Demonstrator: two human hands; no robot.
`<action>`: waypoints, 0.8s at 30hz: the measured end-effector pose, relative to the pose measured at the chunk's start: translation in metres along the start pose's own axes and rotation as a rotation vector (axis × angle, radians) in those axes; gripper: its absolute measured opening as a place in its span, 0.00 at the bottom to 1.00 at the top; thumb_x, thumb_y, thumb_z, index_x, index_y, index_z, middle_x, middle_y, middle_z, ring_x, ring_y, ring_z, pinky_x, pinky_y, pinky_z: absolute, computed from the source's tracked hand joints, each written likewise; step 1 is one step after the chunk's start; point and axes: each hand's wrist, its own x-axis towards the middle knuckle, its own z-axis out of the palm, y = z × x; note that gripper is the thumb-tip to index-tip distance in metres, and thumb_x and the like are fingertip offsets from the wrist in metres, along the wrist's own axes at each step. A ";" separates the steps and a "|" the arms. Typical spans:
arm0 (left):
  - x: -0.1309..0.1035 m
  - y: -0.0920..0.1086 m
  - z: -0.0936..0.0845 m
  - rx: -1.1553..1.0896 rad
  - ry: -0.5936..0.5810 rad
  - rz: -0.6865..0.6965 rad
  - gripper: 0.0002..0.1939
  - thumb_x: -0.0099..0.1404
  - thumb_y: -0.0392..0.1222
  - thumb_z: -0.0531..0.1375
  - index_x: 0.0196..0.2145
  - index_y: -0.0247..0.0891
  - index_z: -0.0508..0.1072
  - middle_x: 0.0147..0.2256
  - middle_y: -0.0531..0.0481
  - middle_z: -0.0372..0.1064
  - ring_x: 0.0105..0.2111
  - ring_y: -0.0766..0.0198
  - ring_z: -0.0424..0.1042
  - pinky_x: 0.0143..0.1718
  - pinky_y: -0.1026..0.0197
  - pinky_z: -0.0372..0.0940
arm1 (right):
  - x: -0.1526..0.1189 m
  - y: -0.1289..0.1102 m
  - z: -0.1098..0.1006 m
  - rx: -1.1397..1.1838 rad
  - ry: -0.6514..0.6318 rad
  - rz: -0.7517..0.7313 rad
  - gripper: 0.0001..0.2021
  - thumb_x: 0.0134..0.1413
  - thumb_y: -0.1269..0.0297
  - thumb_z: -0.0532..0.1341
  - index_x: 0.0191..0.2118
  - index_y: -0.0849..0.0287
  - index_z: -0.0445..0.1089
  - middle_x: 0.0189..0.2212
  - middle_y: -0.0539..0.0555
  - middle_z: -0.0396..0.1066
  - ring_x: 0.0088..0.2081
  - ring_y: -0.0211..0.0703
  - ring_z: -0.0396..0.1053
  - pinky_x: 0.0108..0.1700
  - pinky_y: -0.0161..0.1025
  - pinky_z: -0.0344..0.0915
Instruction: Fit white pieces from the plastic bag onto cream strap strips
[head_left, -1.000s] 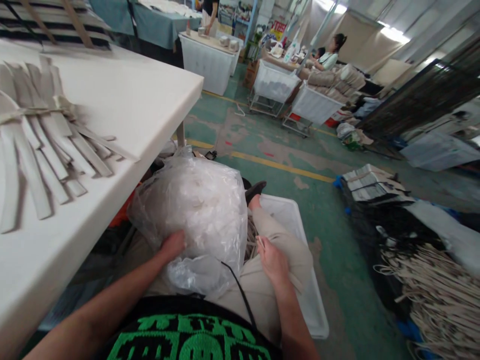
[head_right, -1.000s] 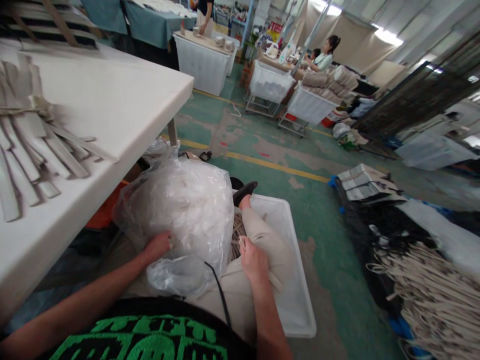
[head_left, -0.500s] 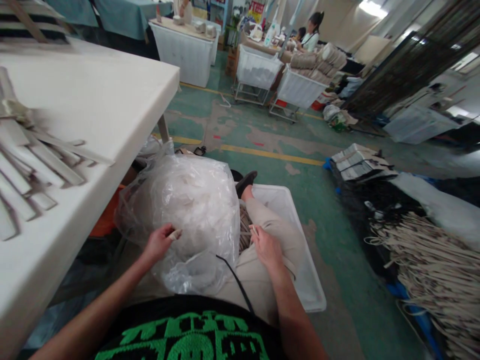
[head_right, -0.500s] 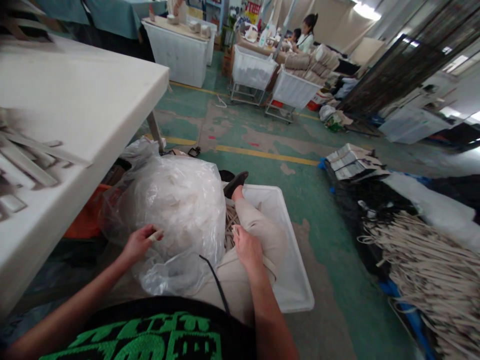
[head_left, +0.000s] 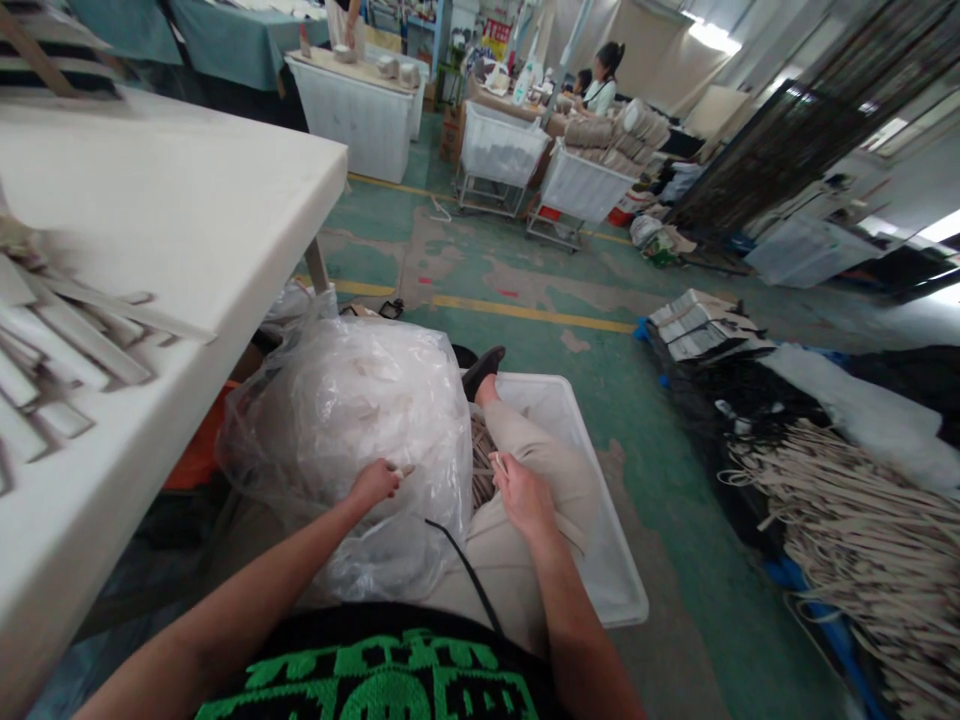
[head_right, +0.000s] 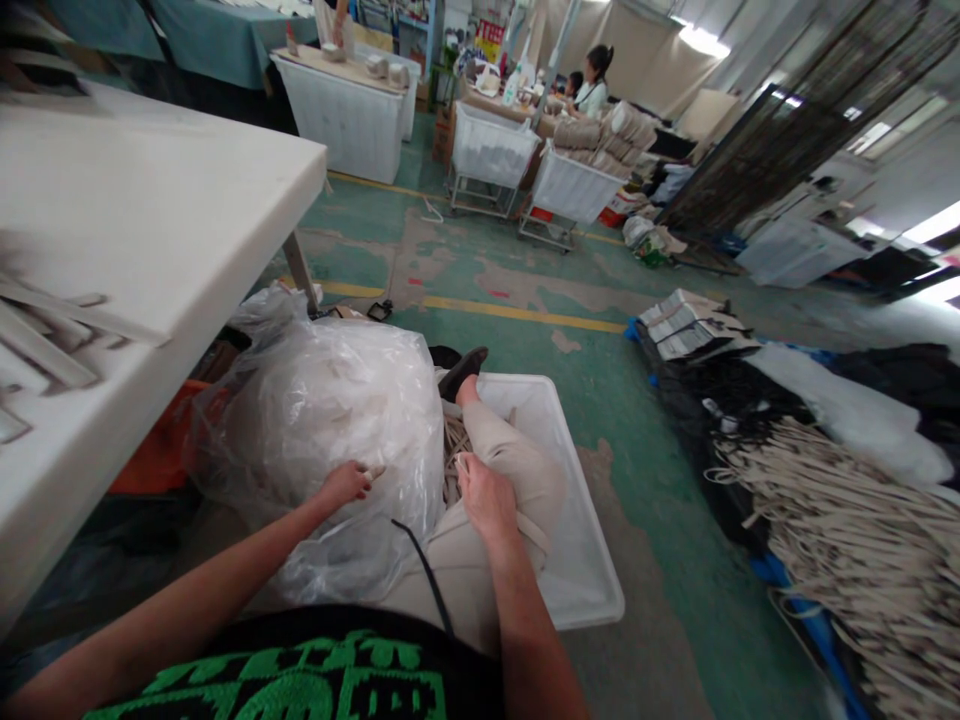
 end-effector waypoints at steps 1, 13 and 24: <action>0.004 0.000 0.005 0.020 -0.013 -0.030 0.20 0.60 0.55 0.62 0.30 0.32 0.74 0.23 0.46 0.73 0.23 0.58 0.73 0.27 0.58 0.63 | 0.000 0.000 0.000 0.010 0.008 -0.010 0.17 0.70 0.59 0.47 0.57 0.51 0.66 0.43 0.54 0.78 0.42 0.43 0.76 0.40 0.34 0.61; -0.033 0.001 -0.016 -0.251 -0.020 0.035 0.18 0.58 0.52 0.61 0.35 0.33 0.77 0.28 0.47 0.75 0.32 0.57 0.74 0.33 0.59 0.65 | 0.001 0.007 0.005 0.147 0.049 -0.027 0.17 0.66 0.63 0.51 0.56 0.53 0.68 0.41 0.54 0.78 0.40 0.44 0.75 0.40 0.34 0.61; -0.135 0.016 -0.062 -0.560 -0.041 0.185 0.23 0.49 0.58 0.67 0.34 0.36 0.78 0.25 0.51 0.71 0.24 0.63 0.65 0.28 0.62 0.59 | 0.013 -0.081 0.017 0.955 -0.429 -0.286 0.27 0.66 0.46 0.49 0.40 0.63 0.75 0.15 0.45 0.63 0.14 0.31 0.54 0.20 0.30 0.52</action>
